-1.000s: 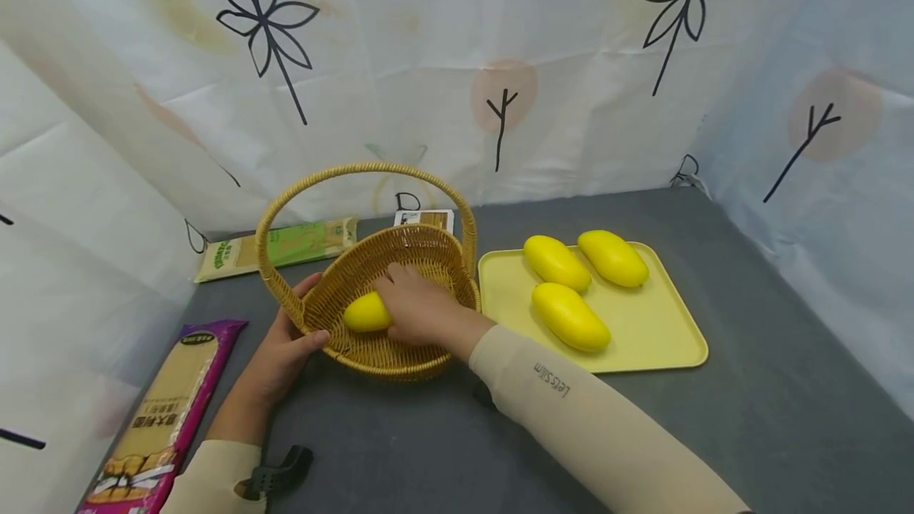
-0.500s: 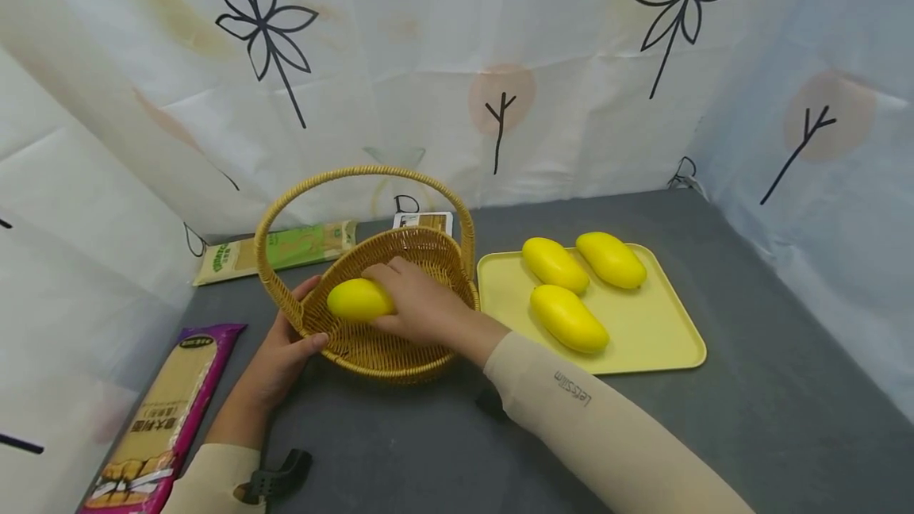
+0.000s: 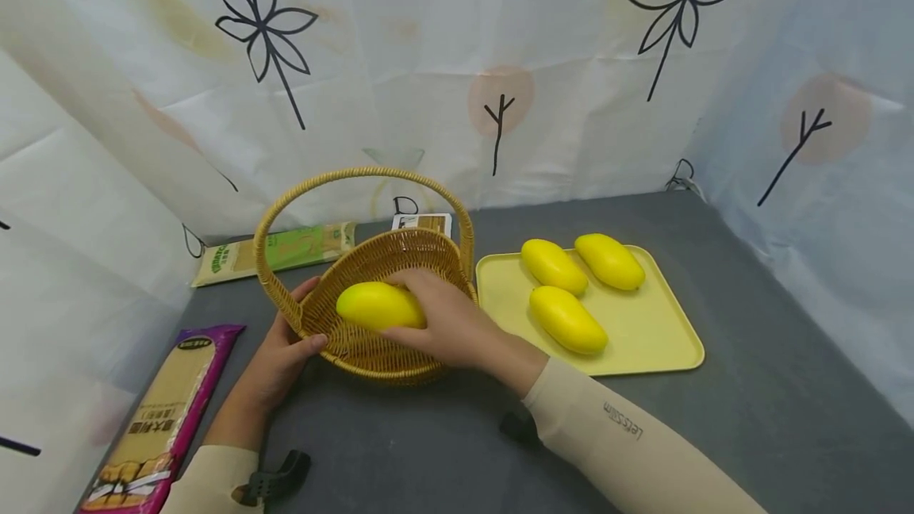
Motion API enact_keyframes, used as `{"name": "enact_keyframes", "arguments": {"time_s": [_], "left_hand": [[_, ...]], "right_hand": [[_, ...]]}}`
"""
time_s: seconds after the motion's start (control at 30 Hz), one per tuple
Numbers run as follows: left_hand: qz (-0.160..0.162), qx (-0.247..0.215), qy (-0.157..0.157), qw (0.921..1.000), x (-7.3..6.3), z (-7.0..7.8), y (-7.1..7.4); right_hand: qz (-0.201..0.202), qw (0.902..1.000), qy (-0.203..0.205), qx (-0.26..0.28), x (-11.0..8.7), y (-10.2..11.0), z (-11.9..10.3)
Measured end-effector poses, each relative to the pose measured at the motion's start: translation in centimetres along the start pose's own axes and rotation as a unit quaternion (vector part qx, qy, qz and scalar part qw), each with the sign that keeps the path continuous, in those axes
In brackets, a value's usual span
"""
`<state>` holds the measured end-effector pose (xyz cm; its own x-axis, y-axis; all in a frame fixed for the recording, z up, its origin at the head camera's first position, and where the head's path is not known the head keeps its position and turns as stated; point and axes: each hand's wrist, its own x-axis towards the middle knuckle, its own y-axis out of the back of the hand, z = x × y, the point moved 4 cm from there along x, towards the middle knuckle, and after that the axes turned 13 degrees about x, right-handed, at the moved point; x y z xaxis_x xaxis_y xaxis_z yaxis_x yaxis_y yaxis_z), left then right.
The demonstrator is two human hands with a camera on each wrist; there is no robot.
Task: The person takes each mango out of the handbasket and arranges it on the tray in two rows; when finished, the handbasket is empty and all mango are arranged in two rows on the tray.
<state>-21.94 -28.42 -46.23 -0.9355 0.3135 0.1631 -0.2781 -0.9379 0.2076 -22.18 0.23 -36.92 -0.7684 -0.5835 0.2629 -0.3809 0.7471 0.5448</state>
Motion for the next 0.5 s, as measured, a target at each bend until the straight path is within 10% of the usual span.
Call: {"name": "enact_keyframes", "arguments": {"time_s": [0.5], "left_hand": [[0.002, -0.008, -0.009, 0.9999, -0.1, -0.2, 0.2]], "right_hand": [[0.058, 0.9962, 0.035, 0.056, -5.5, 3.8, -0.8]]}}
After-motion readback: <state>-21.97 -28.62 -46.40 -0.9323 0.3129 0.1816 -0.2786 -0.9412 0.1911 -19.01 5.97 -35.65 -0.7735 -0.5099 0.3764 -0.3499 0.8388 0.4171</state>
